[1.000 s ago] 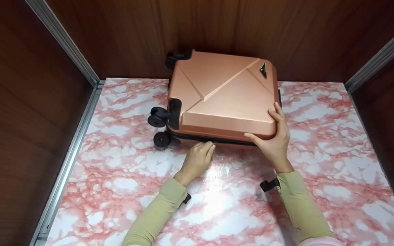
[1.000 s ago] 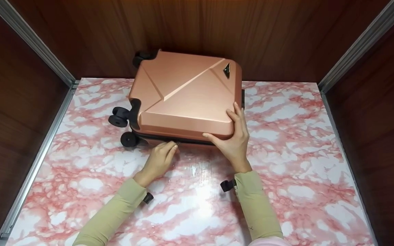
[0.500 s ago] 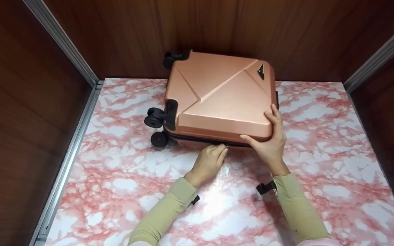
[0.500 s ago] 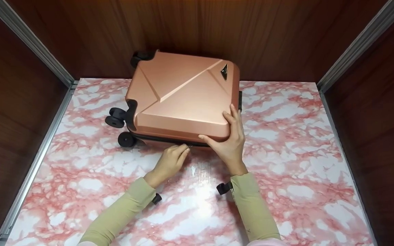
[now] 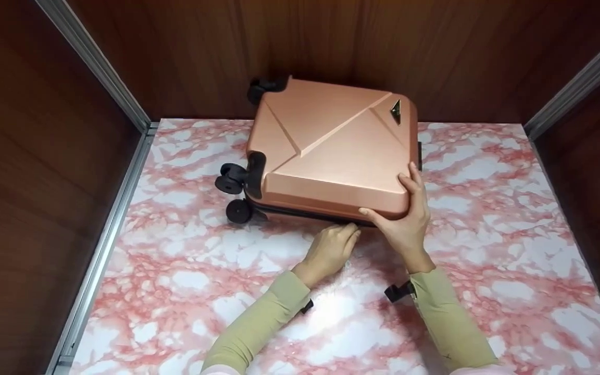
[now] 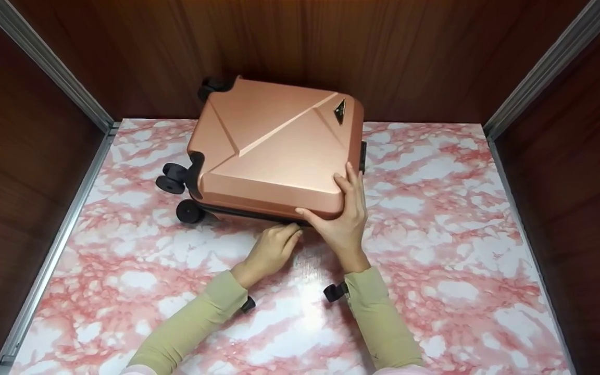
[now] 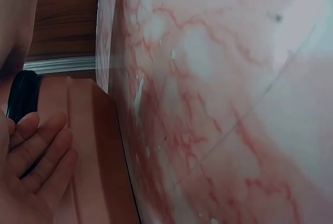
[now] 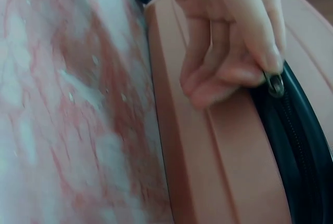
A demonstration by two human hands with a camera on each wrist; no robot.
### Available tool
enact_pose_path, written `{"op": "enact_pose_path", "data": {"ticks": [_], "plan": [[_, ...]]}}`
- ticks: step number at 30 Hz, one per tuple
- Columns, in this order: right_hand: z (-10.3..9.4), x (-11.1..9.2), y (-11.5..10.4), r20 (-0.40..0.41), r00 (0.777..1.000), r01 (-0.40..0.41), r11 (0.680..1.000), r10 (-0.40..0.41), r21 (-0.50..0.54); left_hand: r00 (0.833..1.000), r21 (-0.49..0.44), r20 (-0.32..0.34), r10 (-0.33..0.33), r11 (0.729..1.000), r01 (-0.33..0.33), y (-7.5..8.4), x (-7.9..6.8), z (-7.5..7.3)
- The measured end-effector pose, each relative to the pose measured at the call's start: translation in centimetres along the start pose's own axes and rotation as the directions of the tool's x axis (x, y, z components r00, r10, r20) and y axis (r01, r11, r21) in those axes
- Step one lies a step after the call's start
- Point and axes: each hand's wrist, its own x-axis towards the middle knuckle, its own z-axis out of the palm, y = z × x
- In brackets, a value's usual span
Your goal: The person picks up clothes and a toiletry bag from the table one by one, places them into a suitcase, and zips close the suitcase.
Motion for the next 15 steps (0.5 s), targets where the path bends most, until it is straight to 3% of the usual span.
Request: {"op": "enact_pose_path", "data": {"ticks": [9, 15], "plan": [[0.8, -0.7, -0.9, -0.020, 1.000, 0.001, 1.000, 0.000, 0.025, 1.000, -0.015, -0.013, -0.027, 1.000, 0.027, 0.3, -0.6, 0.1], [1.3, -1.4, -1.9, -0.052, 0.998, -0.026, 1.000, 0.026, -0.003, 1.000, 0.027, 0.025, -0.010, 1.000, 0.010, 1.0, -0.9, 0.1]]}}
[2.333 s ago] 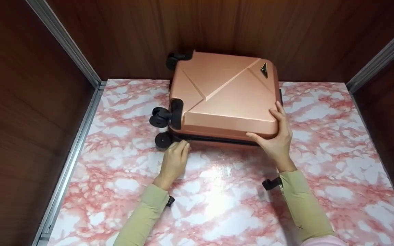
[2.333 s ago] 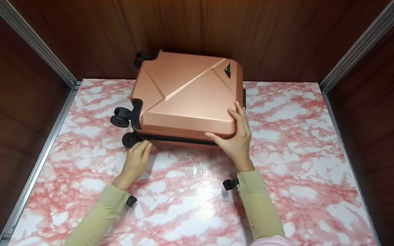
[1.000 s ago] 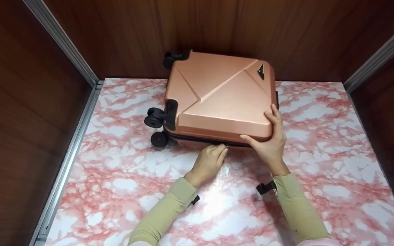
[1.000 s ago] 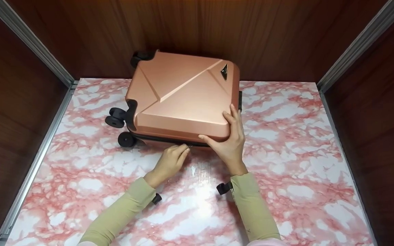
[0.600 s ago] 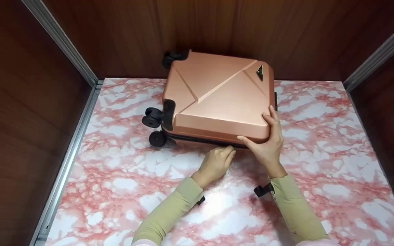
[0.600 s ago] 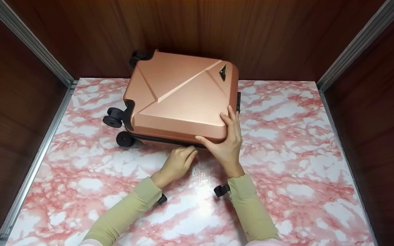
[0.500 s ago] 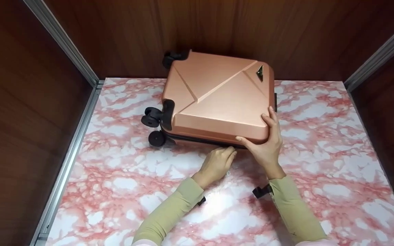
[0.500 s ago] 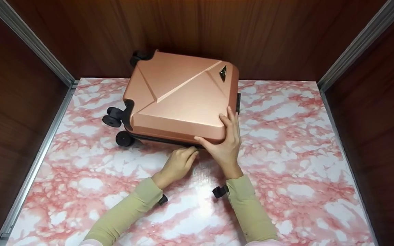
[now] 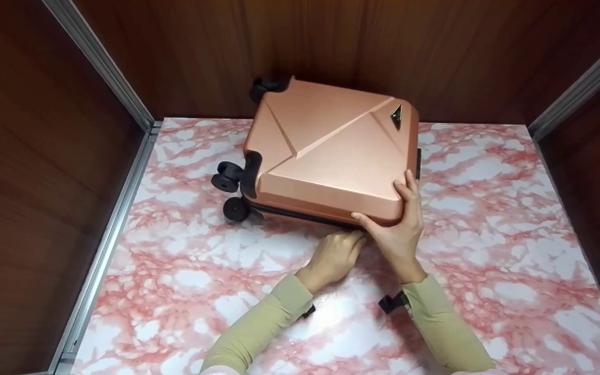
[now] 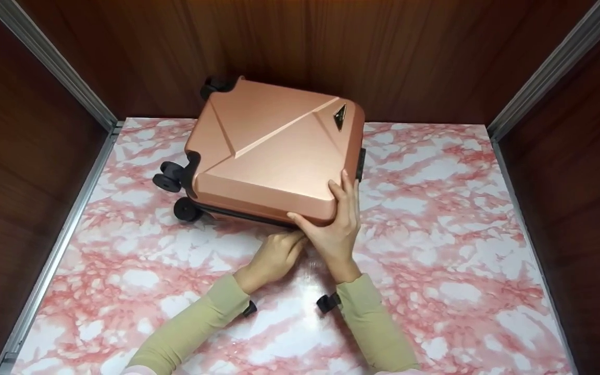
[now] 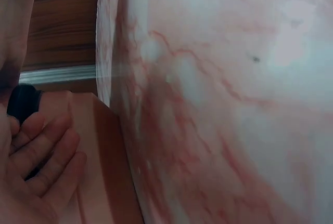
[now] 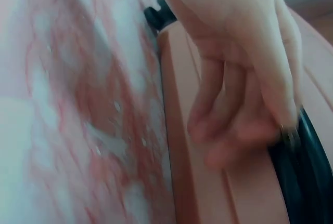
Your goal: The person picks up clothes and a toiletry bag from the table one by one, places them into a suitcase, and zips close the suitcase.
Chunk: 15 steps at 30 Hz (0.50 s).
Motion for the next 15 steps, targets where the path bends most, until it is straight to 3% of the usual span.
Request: {"op": "enact_pose_path", "data": {"ticks": [7, 10, 15], "plan": [[0.0, -0.3, -0.7, 0.013, 0.999, -0.036, 0.999, 0.036, -0.026, 1.000, 0.049, 0.016, 0.012, 0.999, -0.013, -0.1, -0.4, -0.1], [-0.5, 0.0, 0.4, 0.046, 0.998, -0.038, 0.998, 0.040, -0.046, 1.000, 0.070, 0.010, 0.026, 0.997, -0.027, -0.4, -0.6, -0.4], [-2.1, 3.3, 3.3, 0.112, 0.989, -0.082, 0.989, 0.096, -0.125, 0.998, 0.081, 0.009, 0.063, 0.995, -0.064, -0.9, -0.6, -1.0]]}}
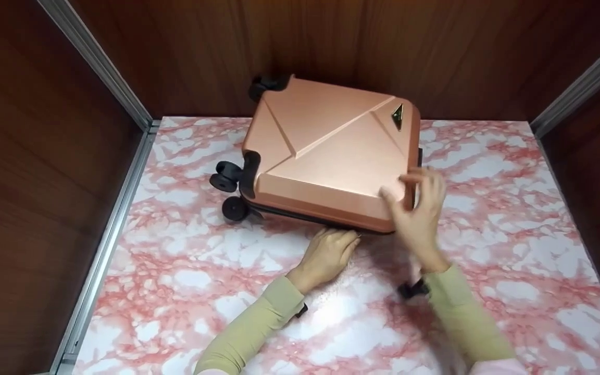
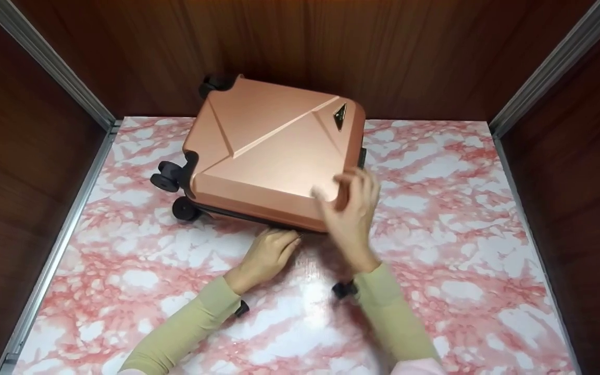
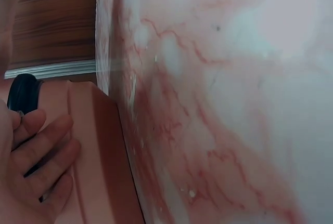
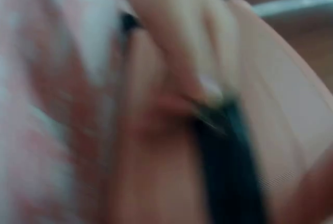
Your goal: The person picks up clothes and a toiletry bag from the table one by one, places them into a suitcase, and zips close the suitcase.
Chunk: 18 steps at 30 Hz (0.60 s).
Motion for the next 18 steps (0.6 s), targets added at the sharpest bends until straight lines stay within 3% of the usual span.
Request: {"op": "enact_pose_path", "data": {"ticks": [2, 5, 7, 9, 12, 18], "plan": [[-1.0, 2.2, 0.8, 0.083, 0.995, -0.047, 0.998, 0.051, -0.045, 1.000, -0.015, 0.008, 0.007, 1.000, -0.007, -0.1, -0.1, -0.2], [-2.5, 5.6, 2.1, 0.247, 0.952, -0.151, 0.980, 0.179, -0.130, 1.000, -0.051, 0.019, 0.017, 0.999, -0.016, -0.4, -0.5, -0.6], [-3.2, 7.5, 2.8, 0.360, 0.892, -0.225, 0.959, 0.275, -0.175, 0.999, -0.083, 0.024, 0.027, 0.996, -0.025, -0.7, -0.9, -0.9], [-3.6, 9.0, 3.5, 0.454, 0.818, -0.288, 0.934, 0.354, -0.209, 0.999, -0.111, 0.023, 0.037, 0.993, -0.035, -1.0, -1.5, -1.2], [-3.3, 10.6, 4.2, 0.536, 0.745, -0.347, 0.917, 0.397, -0.196, 0.998, -0.124, 0.028, 0.053, 0.991, -0.049, -1.5, -2.5, -1.7], [-1.7, 13.1, 5.5, 0.567, 0.705, -0.434, 0.892, 0.426, -0.131, 0.995, -0.111, 0.044, 0.094, 0.990, -0.089, -2.0, -3.7, -2.7]]}}
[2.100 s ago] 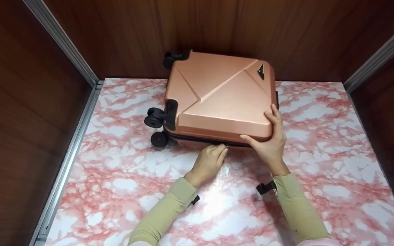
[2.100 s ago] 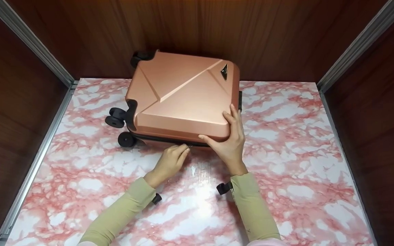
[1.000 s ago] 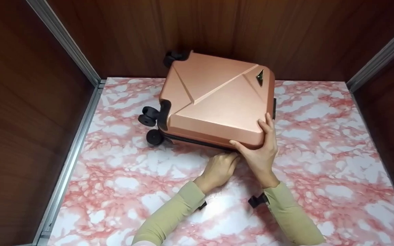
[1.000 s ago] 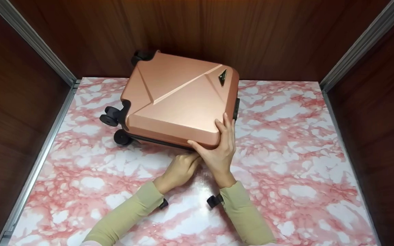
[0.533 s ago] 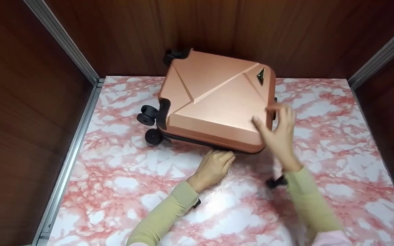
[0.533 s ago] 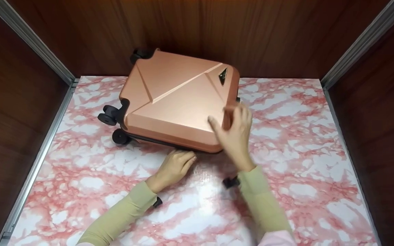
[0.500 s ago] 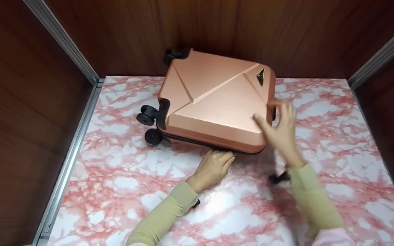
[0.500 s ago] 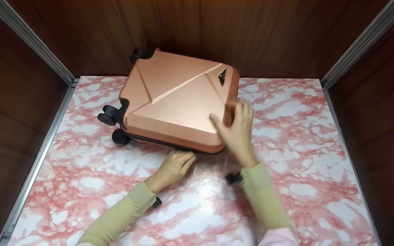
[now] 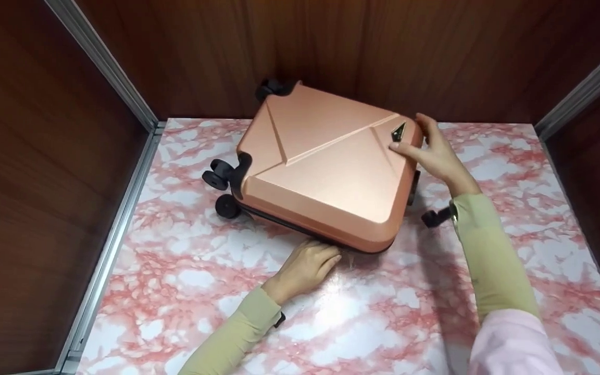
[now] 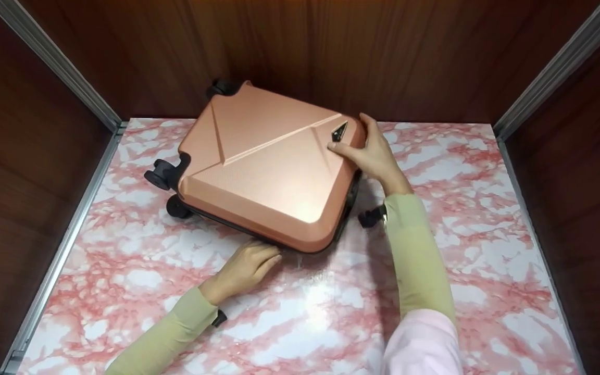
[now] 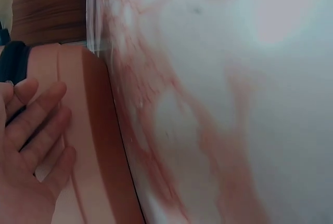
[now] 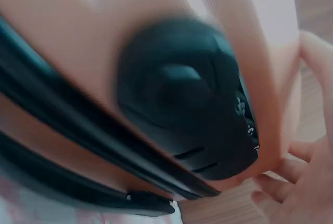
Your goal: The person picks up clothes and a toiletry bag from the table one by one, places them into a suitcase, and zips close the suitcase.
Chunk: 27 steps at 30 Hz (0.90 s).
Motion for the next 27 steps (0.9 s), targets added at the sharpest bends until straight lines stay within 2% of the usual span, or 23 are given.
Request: {"op": "enact_pose_path", "data": {"ticks": [4, 7, 12, 16, 19, 23, 27], "plan": [[0.3, 1.5, 0.2, 0.015, 0.998, -0.059, 0.998, 0.058, 0.036, 1.000, 0.007, 0.000, 0.010, 1.000, -0.010, -0.3, -0.5, -0.1], [0.7, 1.8, 0.4, 0.012, 0.997, -0.080, 0.995, 0.079, 0.054, 1.000, 0.010, -0.009, 0.002, 1.000, -0.002, -0.7, -0.8, -0.2], [1.3, 1.0, 0.8, -0.035, 0.998, -0.059, 0.998, 0.060, 0.038, 0.998, 0.038, -0.070, 0.009, 0.999, -0.006, -1.5, -1.5, -0.1], [1.6, 0.0, 0.9, -0.075, 0.996, -0.047, 0.999, 0.047, 0.008, 0.989, 0.056, -0.144, 0.016, 0.998, -0.008, -2.2, -2.2, 0.1], [1.7, -0.8, 1.1, -0.109, 0.993, -0.036, 0.999, 0.038, 0.022, 0.985, 0.054, -0.174, 0.006, 0.999, 0.003, -2.7, -2.5, 0.0], [1.6, -2.0, 1.2, -0.162, 0.986, -0.042, 0.998, 0.050, 0.050, 0.986, 0.053, -0.168, -0.018, 0.998, 0.027, -3.1, -2.7, -0.7], [1.4, -3.0, 1.3, -0.185, 0.979, -0.070, 0.996, 0.080, 0.061, 0.992, 0.060, -0.127, -0.021, 0.998, 0.029, -3.1, -2.5, -1.7]]}}
